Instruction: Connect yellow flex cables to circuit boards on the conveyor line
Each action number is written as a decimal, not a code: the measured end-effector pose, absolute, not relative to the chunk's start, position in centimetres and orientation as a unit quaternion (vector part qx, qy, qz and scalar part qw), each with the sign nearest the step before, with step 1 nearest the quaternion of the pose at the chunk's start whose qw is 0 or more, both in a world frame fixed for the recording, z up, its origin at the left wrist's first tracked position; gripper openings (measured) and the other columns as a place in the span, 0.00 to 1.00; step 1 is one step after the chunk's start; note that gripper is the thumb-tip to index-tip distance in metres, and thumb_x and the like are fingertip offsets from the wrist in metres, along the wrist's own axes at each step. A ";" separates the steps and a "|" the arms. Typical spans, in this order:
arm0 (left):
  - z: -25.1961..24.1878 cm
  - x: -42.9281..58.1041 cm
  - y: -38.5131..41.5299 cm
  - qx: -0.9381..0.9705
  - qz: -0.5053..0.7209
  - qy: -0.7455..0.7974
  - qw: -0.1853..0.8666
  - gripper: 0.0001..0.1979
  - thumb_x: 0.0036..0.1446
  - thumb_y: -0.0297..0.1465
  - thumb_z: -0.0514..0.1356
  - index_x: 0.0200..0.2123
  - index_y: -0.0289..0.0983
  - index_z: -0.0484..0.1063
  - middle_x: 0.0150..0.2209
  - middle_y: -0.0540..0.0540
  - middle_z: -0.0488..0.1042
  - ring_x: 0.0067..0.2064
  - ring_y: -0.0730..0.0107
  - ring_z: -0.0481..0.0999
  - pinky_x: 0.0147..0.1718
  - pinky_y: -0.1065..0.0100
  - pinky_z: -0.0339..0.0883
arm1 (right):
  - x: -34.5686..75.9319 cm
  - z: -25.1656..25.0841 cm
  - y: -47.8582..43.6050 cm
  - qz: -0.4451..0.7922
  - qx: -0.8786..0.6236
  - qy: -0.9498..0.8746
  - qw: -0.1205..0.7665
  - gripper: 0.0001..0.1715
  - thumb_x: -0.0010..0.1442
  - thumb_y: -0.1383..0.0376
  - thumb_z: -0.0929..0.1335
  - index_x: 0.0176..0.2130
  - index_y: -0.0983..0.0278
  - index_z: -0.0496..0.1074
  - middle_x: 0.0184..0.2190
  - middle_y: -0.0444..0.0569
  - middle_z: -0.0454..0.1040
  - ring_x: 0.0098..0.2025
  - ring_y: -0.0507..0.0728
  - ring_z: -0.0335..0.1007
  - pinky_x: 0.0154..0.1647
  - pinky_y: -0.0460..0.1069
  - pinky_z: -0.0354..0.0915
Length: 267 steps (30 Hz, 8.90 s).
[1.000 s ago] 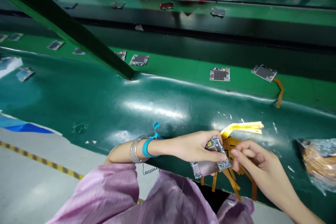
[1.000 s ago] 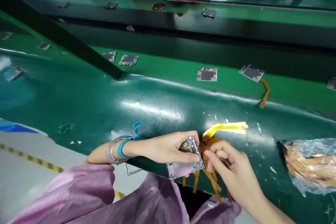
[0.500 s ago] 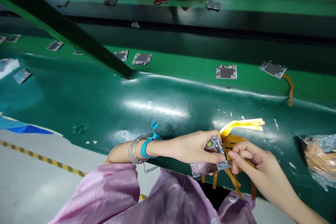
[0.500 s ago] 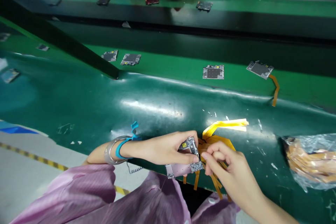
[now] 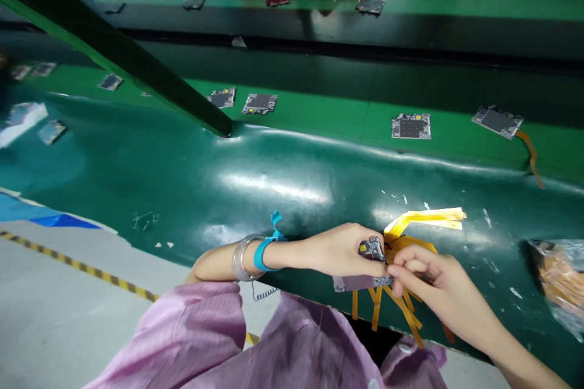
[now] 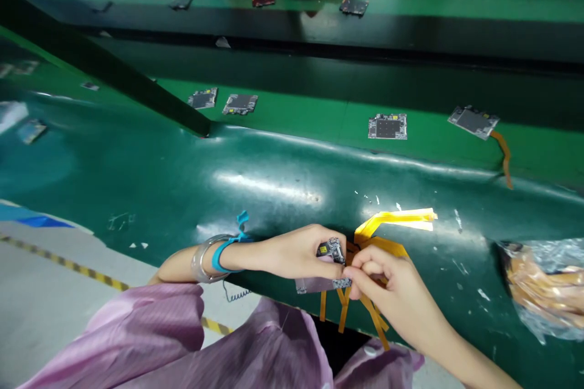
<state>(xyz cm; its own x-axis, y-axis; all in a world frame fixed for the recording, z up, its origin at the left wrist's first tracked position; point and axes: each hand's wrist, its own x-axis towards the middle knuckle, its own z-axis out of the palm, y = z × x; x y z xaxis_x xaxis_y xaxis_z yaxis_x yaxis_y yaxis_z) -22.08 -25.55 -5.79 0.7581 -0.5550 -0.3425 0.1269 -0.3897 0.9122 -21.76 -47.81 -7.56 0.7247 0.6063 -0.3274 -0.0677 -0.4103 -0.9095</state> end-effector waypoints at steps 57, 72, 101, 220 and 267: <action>-5.2 -16.7 -21.5 0.623 -0.180 0.043 0.760 0.21 0.45 0.29 0.73 0.36 0.35 0.65 0.36 0.48 0.74 0.35 0.72 0.76 0.35 0.70 0.72 | -15.9 -10.5 -49.5 0.091 -0.861 -0.384 0.321 0.11 0.69 0.65 0.65 0.35 0.59 0.75 0.38 0.47 0.80 0.40 0.63 0.75 0.46 0.59 0.63; -6.5 -22.8 -27.2 0.692 -0.227 -0.060 0.683 0.16 0.54 0.31 0.67 0.43 0.35 0.68 0.34 0.52 0.70 0.33 0.73 0.68 0.33 0.70 0.65 | -21.0 -9.6 -49.2 0.084 -0.789 -0.147 0.590 0.11 0.64 0.57 0.71 0.44 0.56 0.67 0.33 0.44 0.69 0.30 0.55 0.63 0.30 0.48 0.63; -6.7 -23.9 -27.6 0.829 -0.152 -0.111 0.527 0.11 0.58 0.29 0.61 0.35 0.39 0.57 0.35 0.51 0.63 0.35 0.70 0.63 0.36 0.67 0.61 | -20.5 -9.9 -48.8 0.012 -0.834 -0.179 0.521 0.05 0.61 0.66 0.68 0.36 0.58 0.77 0.29 0.43 0.79 0.23 0.52 0.68 0.25 0.45 0.66; -2.6 -14.6 -21.3 0.727 0.040 0.022 0.685 0.30 0.49 0.32 0.69 0.53 0.38 0.61 0.49 0.41 0.74 0.46 0.62 0.78 0.44 0.62 0.73 | -7.8 -4.9 -47.6 -0.024 -0.702 -0.096 0.705 0.14 0.61 0.63 0.74 0.48 0.63 0.75 0.48 0.53 0.78 0.52 0.60 0.74 0.60 0.58 0.66; -8.9 -31.5 -30.7 0.739 -0.143 -0.015 0.658 0.23 0.58 0.28 0.64 0.57 0.39 0.67 0.55 0.41 0.72 0.53 0.57 0.73 0.50 0.60 0.70 | -28.9 -11.7 -51.1 -0.079 -0.803 -0.203 0.554 0.05 0.68 0.68 0.67 0.40 0.58 0.72 0.45 0.51 0.73 0.48 0.62 0.72 0.51 0.56 0.65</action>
